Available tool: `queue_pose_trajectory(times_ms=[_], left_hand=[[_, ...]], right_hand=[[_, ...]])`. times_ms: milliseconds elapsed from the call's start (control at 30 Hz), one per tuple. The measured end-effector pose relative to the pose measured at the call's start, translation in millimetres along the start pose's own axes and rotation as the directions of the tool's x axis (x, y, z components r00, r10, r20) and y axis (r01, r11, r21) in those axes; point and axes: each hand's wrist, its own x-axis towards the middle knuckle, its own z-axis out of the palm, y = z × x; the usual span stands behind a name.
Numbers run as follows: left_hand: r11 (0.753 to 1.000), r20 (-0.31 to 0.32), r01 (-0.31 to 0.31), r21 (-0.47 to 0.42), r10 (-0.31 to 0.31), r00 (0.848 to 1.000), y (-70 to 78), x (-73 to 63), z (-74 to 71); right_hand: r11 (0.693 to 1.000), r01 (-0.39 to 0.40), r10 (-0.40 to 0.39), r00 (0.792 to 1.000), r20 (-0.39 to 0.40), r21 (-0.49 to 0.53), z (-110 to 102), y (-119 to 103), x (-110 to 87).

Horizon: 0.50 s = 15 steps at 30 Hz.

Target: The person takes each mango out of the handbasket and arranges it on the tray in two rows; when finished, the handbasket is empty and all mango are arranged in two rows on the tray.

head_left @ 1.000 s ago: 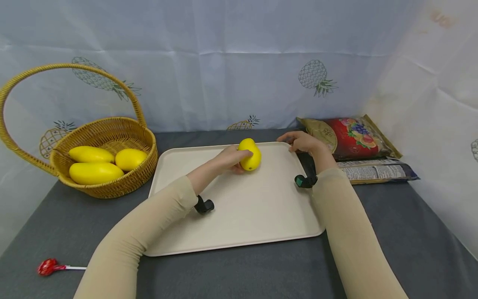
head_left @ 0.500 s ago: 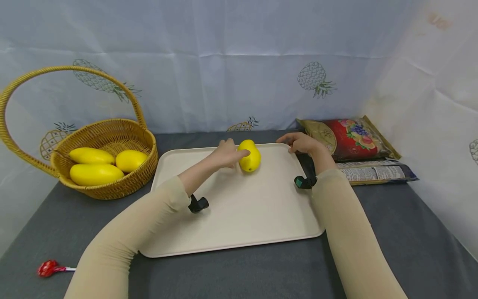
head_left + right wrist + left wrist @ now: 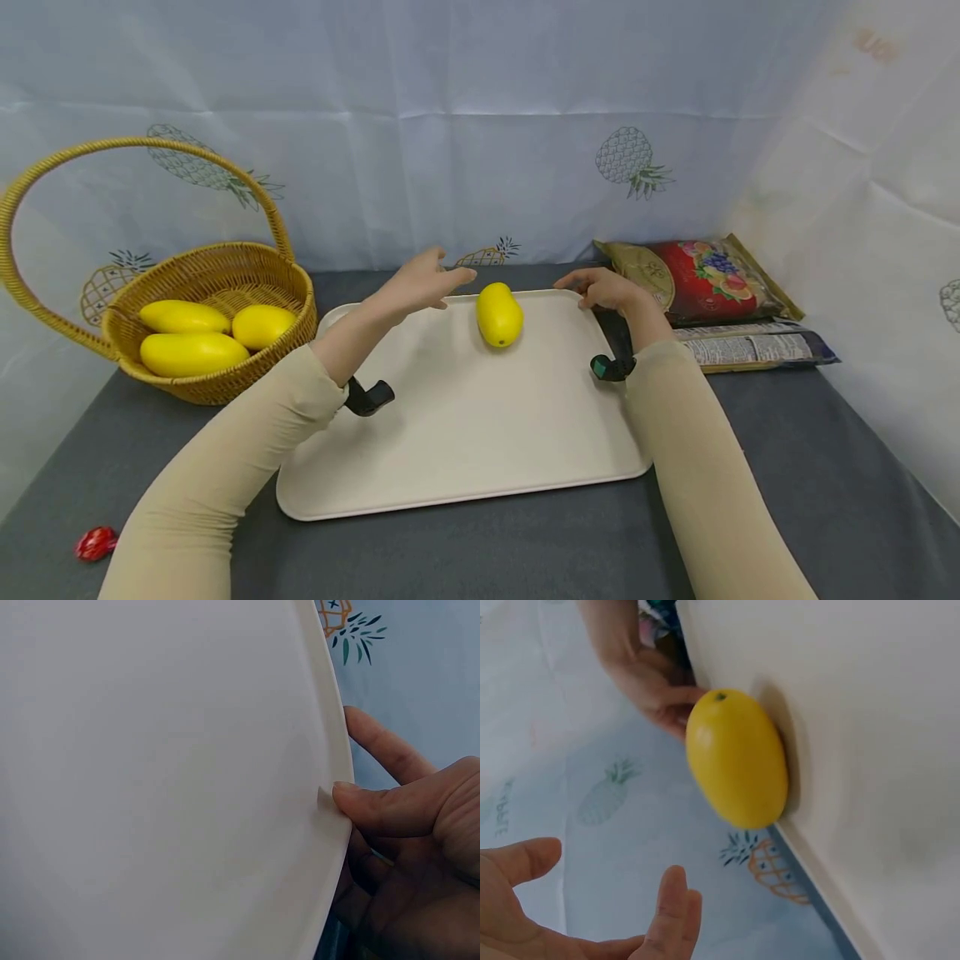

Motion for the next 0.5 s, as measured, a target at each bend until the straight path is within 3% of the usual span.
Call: queue_pose_trajectory(times_ms=[500], left_hand=[[0.998,-0.028,-0.054,0.038,0.055,0.998,-5.2,-29.3,-57.1]], right_hand=[[1.0,-0.016,0.016,1.0,0.003,-0.006,0.6,-1.4,-0.8]])
